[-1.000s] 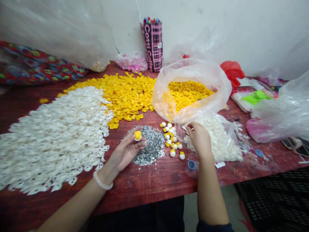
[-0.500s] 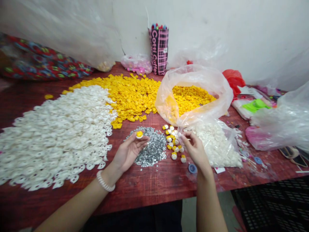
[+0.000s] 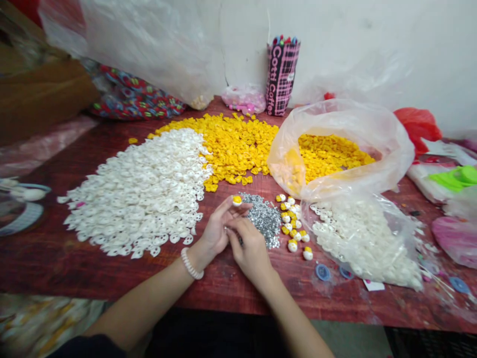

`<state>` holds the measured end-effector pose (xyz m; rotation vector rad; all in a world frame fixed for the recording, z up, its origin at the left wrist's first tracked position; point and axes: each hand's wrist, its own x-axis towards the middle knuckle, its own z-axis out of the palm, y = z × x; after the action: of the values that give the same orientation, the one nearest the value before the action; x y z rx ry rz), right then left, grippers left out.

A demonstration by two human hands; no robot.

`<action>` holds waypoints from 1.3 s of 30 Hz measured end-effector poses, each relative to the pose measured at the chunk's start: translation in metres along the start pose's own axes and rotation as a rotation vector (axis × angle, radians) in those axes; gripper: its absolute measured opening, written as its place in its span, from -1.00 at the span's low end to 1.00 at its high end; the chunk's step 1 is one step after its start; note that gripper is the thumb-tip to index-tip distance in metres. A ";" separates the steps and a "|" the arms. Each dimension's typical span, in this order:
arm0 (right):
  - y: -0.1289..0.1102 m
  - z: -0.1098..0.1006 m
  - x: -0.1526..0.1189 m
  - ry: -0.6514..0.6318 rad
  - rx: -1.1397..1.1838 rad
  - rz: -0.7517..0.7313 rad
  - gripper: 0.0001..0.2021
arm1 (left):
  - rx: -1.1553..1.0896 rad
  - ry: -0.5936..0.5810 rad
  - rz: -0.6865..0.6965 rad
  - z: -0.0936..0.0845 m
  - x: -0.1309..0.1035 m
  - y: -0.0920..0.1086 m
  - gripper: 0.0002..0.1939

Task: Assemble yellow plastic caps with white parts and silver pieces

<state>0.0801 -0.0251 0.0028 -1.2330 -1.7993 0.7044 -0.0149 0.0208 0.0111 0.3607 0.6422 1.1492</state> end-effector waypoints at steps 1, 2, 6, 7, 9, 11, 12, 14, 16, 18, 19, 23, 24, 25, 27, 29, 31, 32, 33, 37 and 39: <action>0.000 0.000 -0.001 -0.005 -0.054 -0.063 -0.81 | -0.010 -0.002 0.003 0.000 0.001 0.001 -0.77; 0.002 0.000 -0.002 -0.004 -0.095 -0.117 -0.80 | -0.021 -0.010 -0.005 -0.001 0.002 0.002 -0.75; 0.011 -0.001 -0.005 0.017 -0.209 -0.314 -0.78 | -0.017 -0.044 -0.032 0.001 -0.001 0.004 -0.75; 0.013 -0.001 -0.006 0.020 -0.231 -0.356 -0.77 | -0.003 -0.056 -0.019 0.002 -0.003 0.004 -0.77; 0.014 -0.002 -0.007 0.025 -0.248 -0.406 -0.73 | 0.032 -0.094 0.009 0.003 -0.006 0.004 -0.78; 0.011 -0.004 -0.008 0.039 -0.224 -0.402 -0.70 | 0.071 -0.142 0.018 0.003 -0.008 0.005 -0.76; 0.009 -0.006 -0.009 0.057 -0.195 -0.379 -0.70 | 0.097 -0.159 0.024 0.002 -0.008 0.005 -0.75; 0.004 -0.012 -0.011 0.140 -0.091 -0.269 -0.73 | 0.192 -0.174 0.083 0.000 -0.008 0.008 -0.74; 0.000 -0.023 -0.012 0.267 0.043 -0.087 -0.77 | 0.377 -0.175 0.207 -0.003 -0.007 0.011 -0.73; -0.003 -0.035 -0.012 0.373 0.150 0.084 -0.79 | 0.592 -0.170 0.337 -0.004 -0.007 0.013 -0.72; -0.004 -0.042 -0.010 0.391 0.179 0.140 -0.79 | 0.682 -0.170 0.380 -0.004 -0.008 0.014 -0.72; -0.004 -0.058 -0.005 0.263 0.171 0.180 -0.80 | 0.838 -0.233 0.389 -0.003 -0.011 0.012 -0.73; -0.003 -0.058 -0.005 0.232 0.147 0.165 -0.80 | 0.846 -0.256 0.375 -0.004 -0.011 0.010 -0.74; -0.003 -0.059 -0.005 0.213 0.114 0.141 -0.80 | 0.846 -0.277 0.359 -0.004 -0.011 0.008 -0.75; -0.001 -0.058 -0.007 0.195 0.017 0.056 -0.76 | 0.825 -0.297 0.317 -0.006 -0.010 0.004 -0.77; -0.001 -0.058 -0.010 0.166 -0.103 -0.049 -0.68 | 0.777 -0.288 0.253 -0.008 -0.008 0.000 -0.77; 0.000 -0.059 -0.013 0.132 -0.216 -0.135 -0.59 | 0.718 -0.257 0.199 -0.008 -0.008 -0.005 -0.75; 0.001 -0.060 -0.014 0.121 -0.266 -0.168 -0.55 | 0.694 -0.243 0.179 -0.008 -0.008 -0.007 -0.74; 0.002 -0.060 -0.014 0.117 -0.314 -0.197 -0.53 | 0.679 -0.234 0.166 -0.007 -0.008 -0.008 -0.74; 0.008 -0.057 -0.016 0.171 -0.463 -0.280 -0.60 | 0.711 -0.238 0.143 -0.004 -0.011 -0.012 -0.72; 0.011 -0.055 -0.018 0.189 -0.471 -0.289 -0.66 | 0.752 -0.242 0.131 -0.004 -0.011 -0.012 -0.70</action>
<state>0.1364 -0.0377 0.0159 -1.2454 -1.9884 -0.0053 -0.0114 0.0055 0.0042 1.1772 0.8296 0.9302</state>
